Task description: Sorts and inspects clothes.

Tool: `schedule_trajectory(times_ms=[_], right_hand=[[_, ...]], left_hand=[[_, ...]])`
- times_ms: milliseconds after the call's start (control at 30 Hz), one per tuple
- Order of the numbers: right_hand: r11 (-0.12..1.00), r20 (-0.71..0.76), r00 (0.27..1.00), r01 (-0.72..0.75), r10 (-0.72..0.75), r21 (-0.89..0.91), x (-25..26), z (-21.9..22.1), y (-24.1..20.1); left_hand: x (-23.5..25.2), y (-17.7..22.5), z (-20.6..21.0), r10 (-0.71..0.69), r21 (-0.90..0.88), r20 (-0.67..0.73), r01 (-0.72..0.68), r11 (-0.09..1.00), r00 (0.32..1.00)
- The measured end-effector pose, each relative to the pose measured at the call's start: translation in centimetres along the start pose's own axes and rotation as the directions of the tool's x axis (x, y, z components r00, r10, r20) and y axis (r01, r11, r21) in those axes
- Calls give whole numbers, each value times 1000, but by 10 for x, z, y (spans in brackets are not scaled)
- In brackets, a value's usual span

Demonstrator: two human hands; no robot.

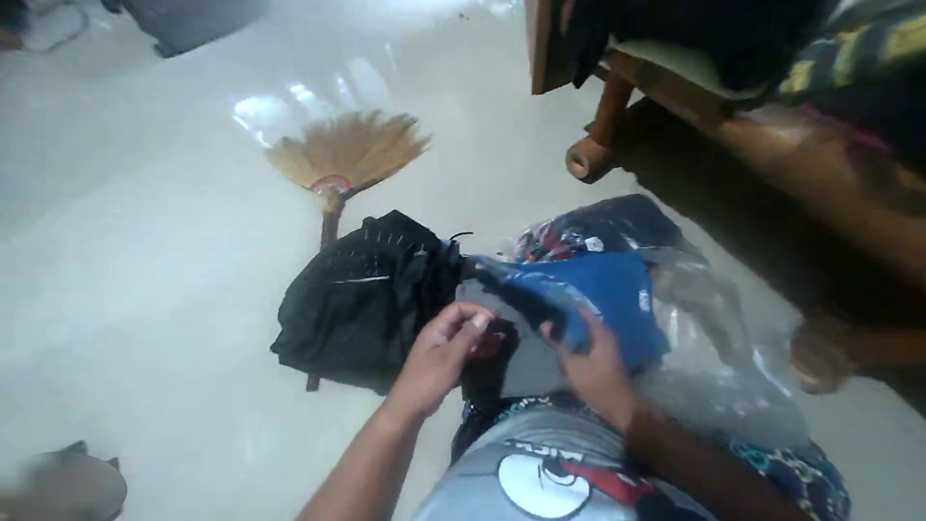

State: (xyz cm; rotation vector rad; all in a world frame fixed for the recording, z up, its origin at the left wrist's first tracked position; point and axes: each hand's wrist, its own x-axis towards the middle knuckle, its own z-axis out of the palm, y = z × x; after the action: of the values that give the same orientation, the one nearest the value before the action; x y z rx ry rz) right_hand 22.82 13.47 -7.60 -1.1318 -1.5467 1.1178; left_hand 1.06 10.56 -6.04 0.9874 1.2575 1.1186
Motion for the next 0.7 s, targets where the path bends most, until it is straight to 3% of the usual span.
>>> schedule_trajectory(times_ms=[67, 167, 267, 400, 567, 700], right_hand=[[951, -157, 964, -171, 216, 259, 6, -15, -15], [884, -308, 905, -132, 292, 449, 16, -46, -24], [867, -345, 930, 67, 125, 494, 25, -91, -36], [889, -363, 920, 287, -151, 358, 35, -149, -56], [876, -440, 859, 402, -261, 265, 36, -181, -74], [860, -477, 832, 441, -285, 255, 35, -166, -75]], left_hand=[[1, -19, -17, 27, 188, -154, 2, 982, 988], [-2, -45, -32, -46, 356, -244, 134, 925, 969], [-9, -59, -33, -126, 292, -264, 204, 934, 956], [-10, -60, -31, -213, 169, -250, 259, 951, 944], [-3, -59, -30, -295, 68, -230, 318, 946, 927], [0, -58, -27, -301, 28, -230, 315, 949, 926]])
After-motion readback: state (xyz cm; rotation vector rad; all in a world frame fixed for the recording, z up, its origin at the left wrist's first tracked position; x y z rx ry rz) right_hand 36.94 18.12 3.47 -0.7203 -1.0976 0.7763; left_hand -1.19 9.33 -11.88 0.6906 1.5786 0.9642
